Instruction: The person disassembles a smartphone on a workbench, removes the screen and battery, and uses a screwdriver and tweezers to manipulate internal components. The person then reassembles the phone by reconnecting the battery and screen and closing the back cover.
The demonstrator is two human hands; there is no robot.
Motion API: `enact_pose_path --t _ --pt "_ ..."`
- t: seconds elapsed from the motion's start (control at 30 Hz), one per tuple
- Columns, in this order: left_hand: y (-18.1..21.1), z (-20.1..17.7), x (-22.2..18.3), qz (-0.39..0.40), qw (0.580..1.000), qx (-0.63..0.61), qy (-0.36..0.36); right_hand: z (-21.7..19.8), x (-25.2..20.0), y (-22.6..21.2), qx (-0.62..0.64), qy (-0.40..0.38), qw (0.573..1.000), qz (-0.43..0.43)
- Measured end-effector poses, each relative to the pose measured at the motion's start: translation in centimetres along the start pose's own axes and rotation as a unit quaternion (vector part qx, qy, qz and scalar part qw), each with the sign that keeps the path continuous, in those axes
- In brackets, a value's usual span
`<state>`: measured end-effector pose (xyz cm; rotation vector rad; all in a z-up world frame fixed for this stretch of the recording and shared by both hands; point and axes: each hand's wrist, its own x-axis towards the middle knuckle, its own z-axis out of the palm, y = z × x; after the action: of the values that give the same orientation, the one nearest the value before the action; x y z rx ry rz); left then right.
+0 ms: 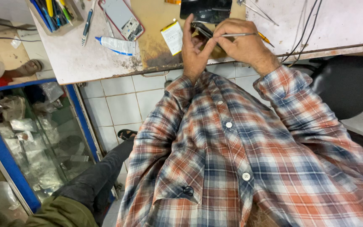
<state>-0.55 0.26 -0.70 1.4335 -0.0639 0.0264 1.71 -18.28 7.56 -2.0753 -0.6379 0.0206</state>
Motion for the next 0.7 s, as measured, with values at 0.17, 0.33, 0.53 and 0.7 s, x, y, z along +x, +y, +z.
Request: enact_pose_path --t 0.17,0.33,0.53,0.7 --pt "-0.4 -0.7 -0.5 -0.079 0.994 -0.07 -0.001 1.3 -2.0 -0.3 0.031 0.048 0.998 0.013" --pt "-0.4 -0.1 -0.6 -0.058 0.992 -0.108 0.016 2.5 -3.2 -1.7 -0.041 0.117 0.992 -0.013" --pt "-1.1 -0.1 -1.0 -0.039 0.992 -0.114 0.037 3.2 -3.7 -1.1 -0.021 0.125 0.992 0.0" --pt "-0.9 -0.3 -1.0 -0.052 0.992 -0.1 0.048 2.1 -2.4 -0.3 0.035 0.085 0.995 0.034"
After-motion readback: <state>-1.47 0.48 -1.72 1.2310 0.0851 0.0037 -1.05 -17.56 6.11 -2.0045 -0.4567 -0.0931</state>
